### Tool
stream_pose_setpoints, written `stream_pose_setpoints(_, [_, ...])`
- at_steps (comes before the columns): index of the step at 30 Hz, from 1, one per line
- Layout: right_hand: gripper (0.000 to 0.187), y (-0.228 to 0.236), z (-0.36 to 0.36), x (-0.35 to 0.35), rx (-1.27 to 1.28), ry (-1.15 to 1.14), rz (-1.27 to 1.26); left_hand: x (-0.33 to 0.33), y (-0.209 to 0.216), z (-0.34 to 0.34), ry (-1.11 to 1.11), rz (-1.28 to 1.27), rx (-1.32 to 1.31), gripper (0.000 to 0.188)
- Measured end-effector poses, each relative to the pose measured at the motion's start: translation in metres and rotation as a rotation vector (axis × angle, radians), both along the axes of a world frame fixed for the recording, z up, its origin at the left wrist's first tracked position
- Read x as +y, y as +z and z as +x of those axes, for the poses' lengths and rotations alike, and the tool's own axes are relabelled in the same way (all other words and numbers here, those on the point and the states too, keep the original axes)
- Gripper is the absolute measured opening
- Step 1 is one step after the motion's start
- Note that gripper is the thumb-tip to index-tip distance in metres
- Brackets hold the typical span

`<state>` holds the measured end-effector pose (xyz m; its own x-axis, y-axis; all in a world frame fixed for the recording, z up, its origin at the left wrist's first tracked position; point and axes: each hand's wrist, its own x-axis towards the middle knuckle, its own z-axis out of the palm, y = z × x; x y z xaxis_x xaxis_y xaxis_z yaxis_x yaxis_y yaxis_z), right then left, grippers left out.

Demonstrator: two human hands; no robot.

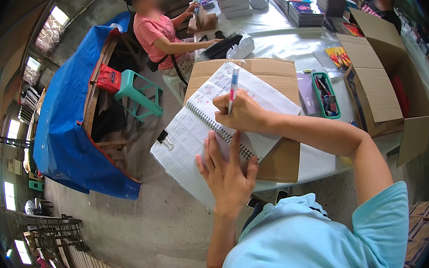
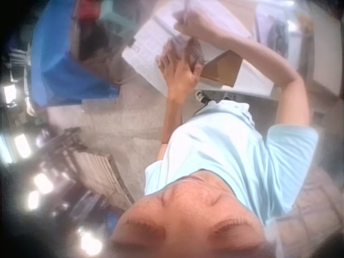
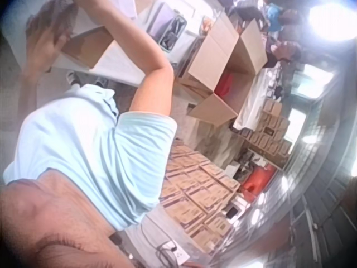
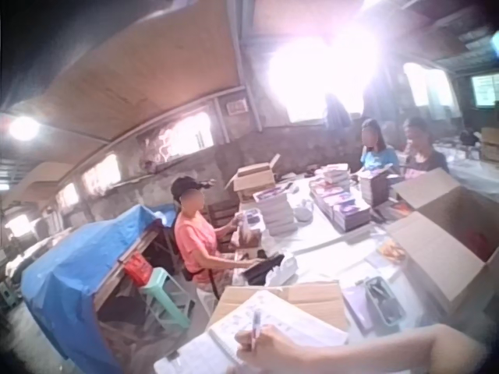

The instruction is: The person packs spiral-bound notebooks into a cardboard box, seals it with tape, and writes on the box with a marker. They then open a notebook and write in it with a pen before closing it and moving the box.

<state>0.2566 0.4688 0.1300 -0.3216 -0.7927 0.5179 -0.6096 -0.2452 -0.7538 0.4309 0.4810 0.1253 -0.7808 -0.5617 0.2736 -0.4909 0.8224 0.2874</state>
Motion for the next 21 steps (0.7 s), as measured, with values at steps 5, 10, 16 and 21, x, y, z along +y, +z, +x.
stream_pose_setpoints(5, [0.019, -0.0011, -0.0025, -0.0016, -0.019, -0.042, 0.038, 0.0001, -0.0001, -0.001, -0.004, -0.002, -0.012, 0.057])
stream_pose_setpoints(10, [0.017, -0.001, -0.0021, -0.0021, 0.022, -0.029, 0.022, 0.0007, 0.0008, -0.0005, 0.002, -0.003, -0.026, 0.057])
stream_pose_setpoints(16, [0.016, -0.0025, -0.0043, -0.0031, 0.036, -0.048, 0.026, 0.0009, 0.0003, -0.0018, 0.004, -0.001, -0.035, 0.057])
stream_pose_setpoints(21, [0.017, -0.0041, -0.0043, -0.0035, 0.01, -0.045, -0.001, 0.0013, 0.0016, -0.0019, 0.009, 0.001, -0.043, 0.057])
